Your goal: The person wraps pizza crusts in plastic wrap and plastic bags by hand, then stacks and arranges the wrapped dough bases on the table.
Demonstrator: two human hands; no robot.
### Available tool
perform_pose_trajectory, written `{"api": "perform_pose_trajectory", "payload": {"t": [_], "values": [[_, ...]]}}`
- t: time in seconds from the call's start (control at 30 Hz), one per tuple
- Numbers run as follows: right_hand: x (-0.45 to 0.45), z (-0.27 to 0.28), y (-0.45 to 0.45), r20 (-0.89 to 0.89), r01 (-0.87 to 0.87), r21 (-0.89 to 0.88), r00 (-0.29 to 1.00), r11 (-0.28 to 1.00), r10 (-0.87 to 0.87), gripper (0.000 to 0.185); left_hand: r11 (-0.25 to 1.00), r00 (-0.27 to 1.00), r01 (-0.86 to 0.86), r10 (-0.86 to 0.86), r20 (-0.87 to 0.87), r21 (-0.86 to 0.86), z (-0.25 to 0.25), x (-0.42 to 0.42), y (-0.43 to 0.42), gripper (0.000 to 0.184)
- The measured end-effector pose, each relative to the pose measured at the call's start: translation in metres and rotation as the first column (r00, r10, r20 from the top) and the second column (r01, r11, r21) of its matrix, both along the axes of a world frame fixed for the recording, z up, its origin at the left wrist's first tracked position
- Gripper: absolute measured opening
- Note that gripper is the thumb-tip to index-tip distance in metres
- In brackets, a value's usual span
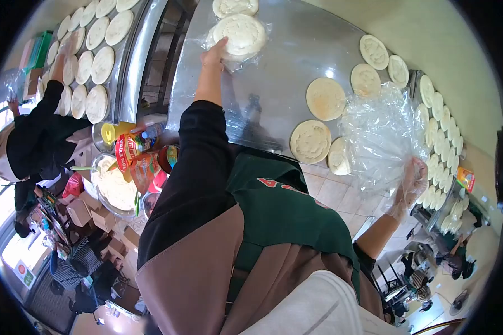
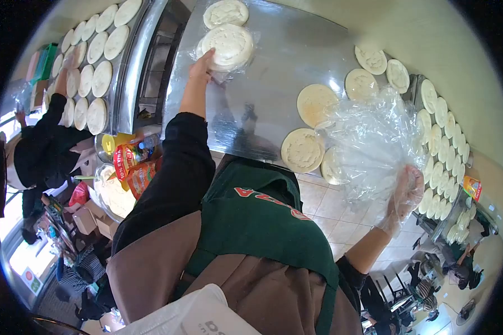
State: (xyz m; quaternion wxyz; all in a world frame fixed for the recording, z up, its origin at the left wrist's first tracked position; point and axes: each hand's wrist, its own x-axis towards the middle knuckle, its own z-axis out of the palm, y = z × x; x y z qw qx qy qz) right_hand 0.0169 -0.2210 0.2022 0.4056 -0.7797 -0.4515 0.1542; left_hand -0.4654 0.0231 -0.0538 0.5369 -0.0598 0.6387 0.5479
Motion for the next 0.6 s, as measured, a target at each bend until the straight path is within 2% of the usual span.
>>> {"api": "perform_pose_trajectory", "payload": {"t": [0.03,0.07,0.13,0.17,0.23,0.27,0.33,0.37,0.43,0.47,0.53,0.6], "values": [[0.001,0.0,-0.001,0.004,0.007,0.003,1.0,1.0,-0.007,0.01,0.993,0.991,0.11,-0.114,0.077,0.051,-0.002,-0.004,0.001,0.088],[0.002,0.0,-0.001,0.008,0.002,0.009,1.0,1.0,-0.002,0.011,0.991,0.989,0.12,-0.125,0.082,0.055,0.0,-0.002,0.002,0.088],[0.003,-0.001,-0.007,0.013,0.008,0.004,1.0,1.0,-0.008,0.011,0.909,0.98,0.163,-0.195,0.046,0.384,0.002,0.004,-0.01,0.061],[0.004,-0.003,-0.007,-0.005,0.016,0.017,1.0,1.0,-0.015,0.011,0.909,0.979,0.168,-0.201,0.047,0.382,0.003,0.007,-0.016,0.061],[0.006,-0.003,-0.007,-0.024,0.02,0.028,1.0,0.999,-0.019,0.011,0.818,0.987,0.154,-0.1,-0.126,0.555,0.006,0.014,-0.031,0.054],[0.007,-0.002,-0.008,-0.058,0.043,-0.005,0.997,0.999,-0.044,0.012,0.818,0.987,0.154,-0.101,-0.126,0.554,0.011,0.012,-0.037,0.054],[0.009,-0.001,-0.01,-0.09,0.064,-0.047,0.994,0.997,-0.068,0.013,0.708,0.944,0.33,-0.252,-0.213,0.624,0.022,0.007,-0.054,0.057],[0.009,-0.002,-0.009,-0.121,0.085,-0.018,0.989,0.996,-0.086,0.013,0.713,0.944,0.329,-0.251,-0.213,0.619,0.032,0.004,-0.064,0.057],[0.01,-0.004,-0.01,-0.154,0.106,-0.001,0.982,0.994,-0.105,0.013,0.679,0.86,0.51,-0.38,-0.341,0.529,0.058,-0.001,-0.087,0.061],[0.011,-0.005,-0.009,-0.148,0.094,0.018,0.985,0.995,-0.09,0.014,0.684,0.859,0.512,-0.385,-0.338,0.52,0.066,-0.003,-0.099,0.061],[0.009,-0.004,-0.006,-0.14,0.096,0.024,0.986,0.995,-0.092,0.014,0.644,0.753,0.65,-0.472,-0.458,0.404,0.077,-0.005,-0.12,0.062],[0.005,-0.001,0.002,-0.001,0.156,-0.036,0.988,0.987,-0.156,0.015,0.61,0.724,0.684,-0.497,-0.479,0.401,0.082,-0.005,-0.139,0.062]]}}
